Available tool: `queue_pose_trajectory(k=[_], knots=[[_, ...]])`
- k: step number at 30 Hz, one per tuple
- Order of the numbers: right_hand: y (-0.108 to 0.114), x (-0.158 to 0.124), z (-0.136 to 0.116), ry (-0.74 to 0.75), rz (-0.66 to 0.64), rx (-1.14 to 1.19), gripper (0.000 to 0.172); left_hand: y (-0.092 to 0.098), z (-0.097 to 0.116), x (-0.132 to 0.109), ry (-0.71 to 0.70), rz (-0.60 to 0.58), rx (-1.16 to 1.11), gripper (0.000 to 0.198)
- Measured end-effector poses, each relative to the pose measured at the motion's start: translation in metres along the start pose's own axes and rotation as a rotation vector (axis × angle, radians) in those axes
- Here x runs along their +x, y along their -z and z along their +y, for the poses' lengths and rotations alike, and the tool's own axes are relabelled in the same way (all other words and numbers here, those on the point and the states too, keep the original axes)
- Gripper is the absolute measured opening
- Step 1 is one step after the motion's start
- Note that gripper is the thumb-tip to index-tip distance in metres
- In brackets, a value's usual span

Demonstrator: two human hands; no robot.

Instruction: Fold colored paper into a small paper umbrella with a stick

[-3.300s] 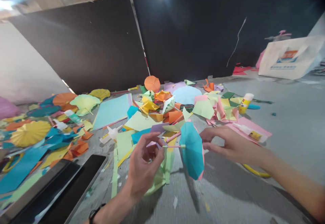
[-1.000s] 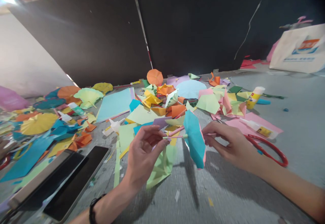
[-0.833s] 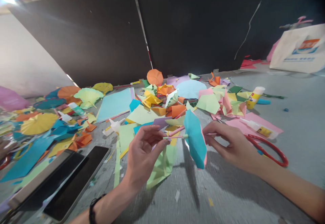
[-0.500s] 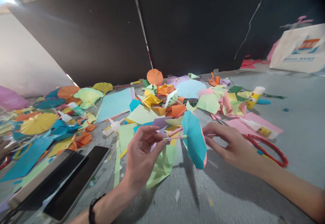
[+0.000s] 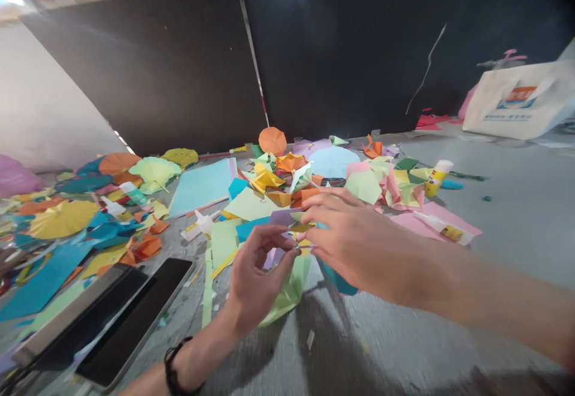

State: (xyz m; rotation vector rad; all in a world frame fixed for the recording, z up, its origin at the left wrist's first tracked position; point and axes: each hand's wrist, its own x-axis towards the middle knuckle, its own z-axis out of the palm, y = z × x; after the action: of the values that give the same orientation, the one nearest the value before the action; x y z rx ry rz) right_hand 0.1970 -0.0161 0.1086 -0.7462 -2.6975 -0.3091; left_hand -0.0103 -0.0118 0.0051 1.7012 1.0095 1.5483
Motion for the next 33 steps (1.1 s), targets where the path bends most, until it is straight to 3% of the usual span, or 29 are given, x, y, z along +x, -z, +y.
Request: queue_pose_trajectory(k=[4, 8, 18, 33], knots=[[-0.009, 0.026, -0.003, -0.103, -0.289, 0.022, 0.016, -0.001, 0.002, -0.001, -0.081, 0.004, 0.003, 0.030], [-0.006, 0.030, -0.005, -0.258, -0.405, 0.044, 0.022, -0.001, 0.004, -0.002, -0.069, 0.010, -0.017, 0.030], [-0.027, 0.019, 0.004, -0.346, -0.285, 0.099, 0.013, -0.002, 0.003, 0.001, 0.078, 0.012, -0.155, 0.030], [-0.026, 0.023, 0.003, -0.375, -0.295, 0.088, 0.011, 0.000, 0.001, 0.003, 0.160, -0.012, -0.174, 0.035]])
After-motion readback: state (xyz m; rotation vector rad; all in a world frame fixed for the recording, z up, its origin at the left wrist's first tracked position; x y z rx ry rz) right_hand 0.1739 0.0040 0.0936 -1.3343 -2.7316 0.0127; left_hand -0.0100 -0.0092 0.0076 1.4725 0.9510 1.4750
